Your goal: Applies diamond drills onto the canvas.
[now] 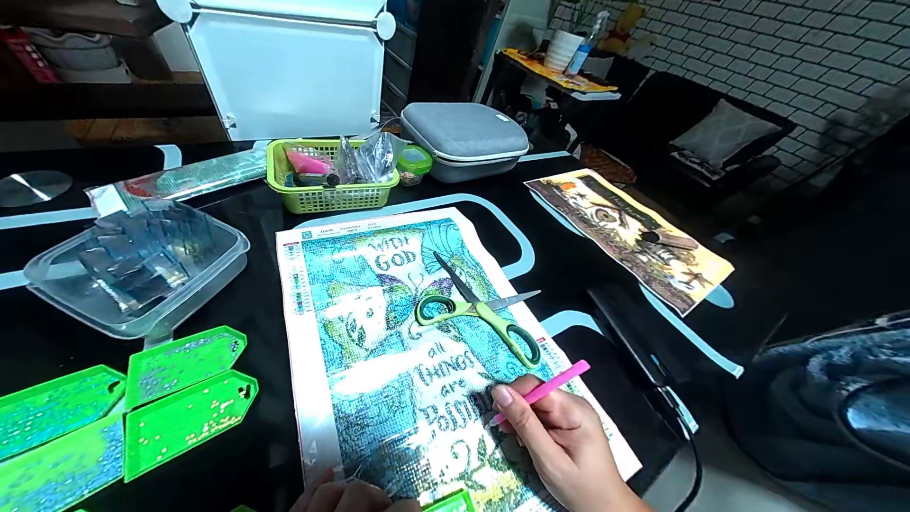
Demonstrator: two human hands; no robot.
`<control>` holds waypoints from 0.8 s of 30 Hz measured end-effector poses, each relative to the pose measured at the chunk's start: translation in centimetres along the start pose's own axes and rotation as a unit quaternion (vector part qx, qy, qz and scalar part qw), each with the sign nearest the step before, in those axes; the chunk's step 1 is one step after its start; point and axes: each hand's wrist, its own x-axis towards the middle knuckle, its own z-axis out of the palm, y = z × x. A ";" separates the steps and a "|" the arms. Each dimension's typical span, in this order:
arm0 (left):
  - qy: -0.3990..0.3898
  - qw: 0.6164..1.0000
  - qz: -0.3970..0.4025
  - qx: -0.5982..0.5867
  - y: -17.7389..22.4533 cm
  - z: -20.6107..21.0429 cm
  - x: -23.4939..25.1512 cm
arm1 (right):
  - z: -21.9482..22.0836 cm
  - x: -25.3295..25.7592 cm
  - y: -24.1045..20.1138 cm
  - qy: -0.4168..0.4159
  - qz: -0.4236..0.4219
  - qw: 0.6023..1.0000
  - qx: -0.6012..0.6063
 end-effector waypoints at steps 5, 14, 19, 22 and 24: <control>0.003 1.000 -0.001 -0.002 0.0 0.0 0.0 | 0.0 -0.1 -0.1 0.000 -0.015 0.999 -0.036; 0.015 1.000 0.000 0.004 0.0 0.1 -0.1 | 0.8 -0.4 -3.3 -0.033 0.082 0.989 0.122; 0.017 1.000 -0.001 0.002 0.0 0.1 -0.1 | 2.7 -1.6 -4.2 -0.118 -0.022 0.990 0.081; 0.021 1.000 -0.004 -0.002 0.1 0.2 -0.1 | 3.1 -1.6 -3.9 -0.126 -0.043 0.989 0.057; 0.024 1.000 -0.002 -0.002 0.0 0.2 -0.1 | 3.1 -1.6 -3.9 -0.126 -0.048 0.989 0.056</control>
